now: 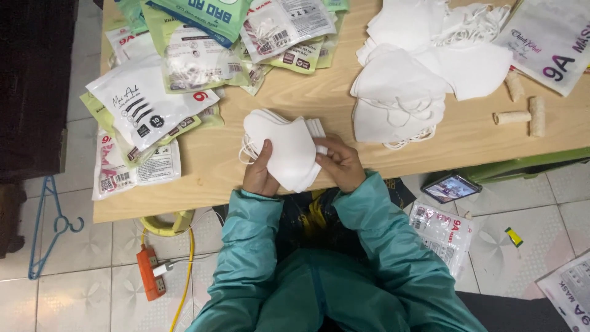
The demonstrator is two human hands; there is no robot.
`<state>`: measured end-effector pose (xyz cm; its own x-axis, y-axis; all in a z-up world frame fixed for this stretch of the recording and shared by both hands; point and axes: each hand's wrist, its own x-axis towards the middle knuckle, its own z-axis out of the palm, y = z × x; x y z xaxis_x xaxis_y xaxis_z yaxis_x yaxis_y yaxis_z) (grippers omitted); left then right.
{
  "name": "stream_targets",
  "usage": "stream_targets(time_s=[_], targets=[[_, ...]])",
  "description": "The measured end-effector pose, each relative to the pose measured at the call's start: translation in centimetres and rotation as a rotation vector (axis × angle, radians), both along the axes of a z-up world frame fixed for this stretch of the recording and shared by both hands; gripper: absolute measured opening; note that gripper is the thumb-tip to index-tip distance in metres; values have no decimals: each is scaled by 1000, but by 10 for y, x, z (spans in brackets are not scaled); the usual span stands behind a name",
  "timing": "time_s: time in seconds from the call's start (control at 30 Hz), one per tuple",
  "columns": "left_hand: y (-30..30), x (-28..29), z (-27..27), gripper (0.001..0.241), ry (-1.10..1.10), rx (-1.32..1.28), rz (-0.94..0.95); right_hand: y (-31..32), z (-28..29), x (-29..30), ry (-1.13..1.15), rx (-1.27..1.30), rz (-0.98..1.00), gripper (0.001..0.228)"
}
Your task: Packaging individual face masks into plastic sleeves by hand
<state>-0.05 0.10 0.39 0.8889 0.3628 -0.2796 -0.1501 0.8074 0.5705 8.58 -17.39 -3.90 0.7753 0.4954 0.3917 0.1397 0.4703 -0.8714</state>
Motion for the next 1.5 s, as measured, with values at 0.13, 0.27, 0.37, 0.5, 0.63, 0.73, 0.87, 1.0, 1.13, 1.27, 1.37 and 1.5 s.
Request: stream_targets(time_s=[0.13, 0.27, 0.37, 0.5, 0.63, 0.73, 0.87, 1.0, 1.13, 1.27, 1.37, 1.5], targets=[[2, 1, -7, 40, -1, -20, -14, 0, -31, 5, 1, 20, 1, 26], [0, 0, -8, 39, 3, 22, 39, -2, -39, 7, 29, 15, 14, 24], [-1, 2, -12, 38, -4, 46, 67, -3, -34, 7, 26, 11, 21, 24], [-13, 2, 11, 37, -14, 71, 145, -2, -27, 6, 48, 25, 34, 44], [-18, -2, 18, 51, 39, 203, 204, -2, -4, 1, 53, 18, 63, 84], [-17, -6, 7, 77, 42, 447, 142, -5, -4, 1, 78, -39, 65, 85], [-7, -19, 13, 66, 212, 803, 131, -4, 6, -5, 129, -57, 40, 105], [1, -26, 55, 56, 347, 1513, 9, 0, 15, -10, 72, -120, 6, 114], [-6, -26, 94, 41, -20, 1658, -126, 5, 13, -7, -76, -202, 16, 115], [-4, -26, 73, 86, 70, 1348, -92, 8, -24, -2, -163, -222, -23, 73], [-1, -32, 55, 104, 179, 1369, -108, 7, -28, -3, -173, -227, -33, 56], [-4, -30, 36, 83, 120, 1390, -64, 9, 1, -8, -235, -280, -65, 62]])
